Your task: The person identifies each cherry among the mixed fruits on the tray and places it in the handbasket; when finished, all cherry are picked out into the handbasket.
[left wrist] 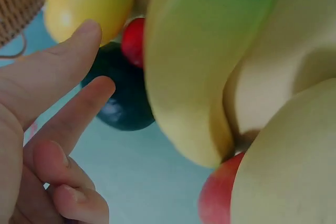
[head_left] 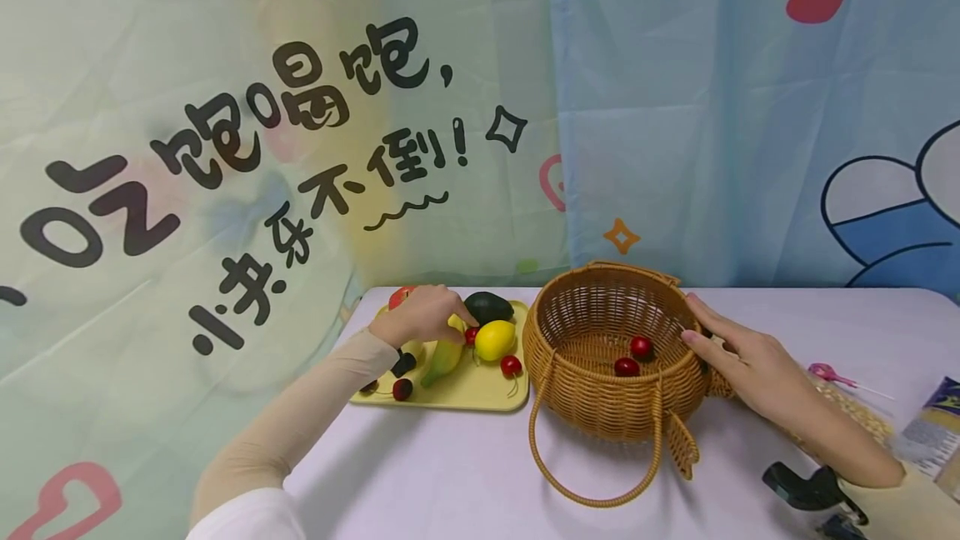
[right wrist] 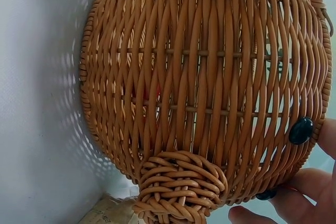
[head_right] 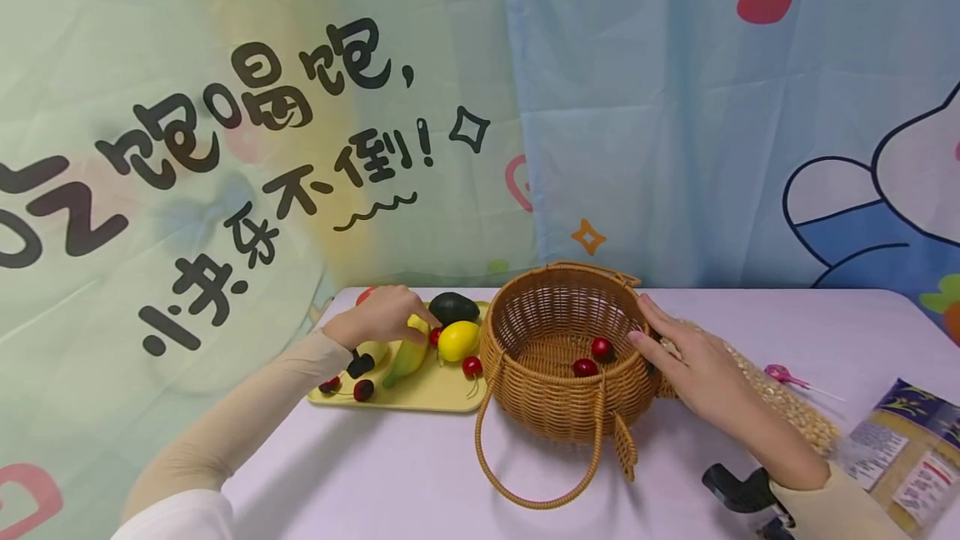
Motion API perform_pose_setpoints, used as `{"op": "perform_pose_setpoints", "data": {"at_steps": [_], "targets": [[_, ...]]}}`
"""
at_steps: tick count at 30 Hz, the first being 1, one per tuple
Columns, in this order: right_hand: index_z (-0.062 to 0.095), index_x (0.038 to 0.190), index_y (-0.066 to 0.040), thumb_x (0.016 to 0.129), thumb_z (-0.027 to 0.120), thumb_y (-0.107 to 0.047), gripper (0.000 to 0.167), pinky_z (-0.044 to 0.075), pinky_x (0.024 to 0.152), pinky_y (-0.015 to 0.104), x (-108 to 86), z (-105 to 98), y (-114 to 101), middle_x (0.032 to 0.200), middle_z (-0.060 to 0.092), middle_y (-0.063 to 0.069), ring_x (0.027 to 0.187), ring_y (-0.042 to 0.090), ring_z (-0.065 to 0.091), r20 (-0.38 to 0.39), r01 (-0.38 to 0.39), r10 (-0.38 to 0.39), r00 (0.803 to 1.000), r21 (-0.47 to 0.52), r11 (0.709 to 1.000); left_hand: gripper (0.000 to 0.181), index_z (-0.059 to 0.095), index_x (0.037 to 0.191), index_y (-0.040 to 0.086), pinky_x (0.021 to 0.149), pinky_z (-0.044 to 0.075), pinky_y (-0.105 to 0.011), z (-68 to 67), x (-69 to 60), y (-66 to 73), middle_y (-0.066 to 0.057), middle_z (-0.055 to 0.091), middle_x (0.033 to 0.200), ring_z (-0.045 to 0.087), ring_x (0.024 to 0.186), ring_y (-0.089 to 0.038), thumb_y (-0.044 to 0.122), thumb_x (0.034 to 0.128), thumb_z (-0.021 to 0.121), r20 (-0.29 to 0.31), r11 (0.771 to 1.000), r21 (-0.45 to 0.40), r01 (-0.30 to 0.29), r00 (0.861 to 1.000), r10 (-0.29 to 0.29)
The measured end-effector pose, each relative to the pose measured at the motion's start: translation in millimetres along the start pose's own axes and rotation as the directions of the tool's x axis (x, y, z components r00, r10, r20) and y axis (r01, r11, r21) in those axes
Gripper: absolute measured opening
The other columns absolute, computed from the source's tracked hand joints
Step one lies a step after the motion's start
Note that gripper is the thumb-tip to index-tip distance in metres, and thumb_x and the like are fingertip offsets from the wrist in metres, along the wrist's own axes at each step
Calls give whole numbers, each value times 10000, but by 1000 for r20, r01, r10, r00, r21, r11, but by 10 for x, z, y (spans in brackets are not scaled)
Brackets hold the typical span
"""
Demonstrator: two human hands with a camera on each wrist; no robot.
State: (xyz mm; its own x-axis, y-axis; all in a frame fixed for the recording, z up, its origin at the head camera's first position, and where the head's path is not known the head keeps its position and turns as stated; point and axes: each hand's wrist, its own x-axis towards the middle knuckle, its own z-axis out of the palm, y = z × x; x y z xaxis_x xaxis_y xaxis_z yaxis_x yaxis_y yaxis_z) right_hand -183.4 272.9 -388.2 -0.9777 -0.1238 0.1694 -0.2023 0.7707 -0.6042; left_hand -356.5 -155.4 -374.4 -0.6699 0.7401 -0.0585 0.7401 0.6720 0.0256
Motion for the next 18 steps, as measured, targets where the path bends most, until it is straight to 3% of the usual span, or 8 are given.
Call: {"op": "perform_pose_setpoints", "data": {"at_steps": [7,18], "targets": [[157,1645,-278,1087,446,-472,658,315,1018,793,-7,-4,-5,1685,230,182,1419,611,338,5,-1,1,1000,5,1000,308,797,1175,228,938,569,-375,125,116,-48,55,785,1157,721,1051,-195,263,870,833,44,999,17,35,998,-36],[152,1645,-288,1086,440,-480,658,326,1014,788,-12,-3,-15,1673,253,199,1411,609,355,0,1,-1,1000,-7,1000,250,818,1125,263,818,591,-365,204,179,1,66,795,1110,732,948,-178,289,877,826,24,998,25,57,998,-57]]}}
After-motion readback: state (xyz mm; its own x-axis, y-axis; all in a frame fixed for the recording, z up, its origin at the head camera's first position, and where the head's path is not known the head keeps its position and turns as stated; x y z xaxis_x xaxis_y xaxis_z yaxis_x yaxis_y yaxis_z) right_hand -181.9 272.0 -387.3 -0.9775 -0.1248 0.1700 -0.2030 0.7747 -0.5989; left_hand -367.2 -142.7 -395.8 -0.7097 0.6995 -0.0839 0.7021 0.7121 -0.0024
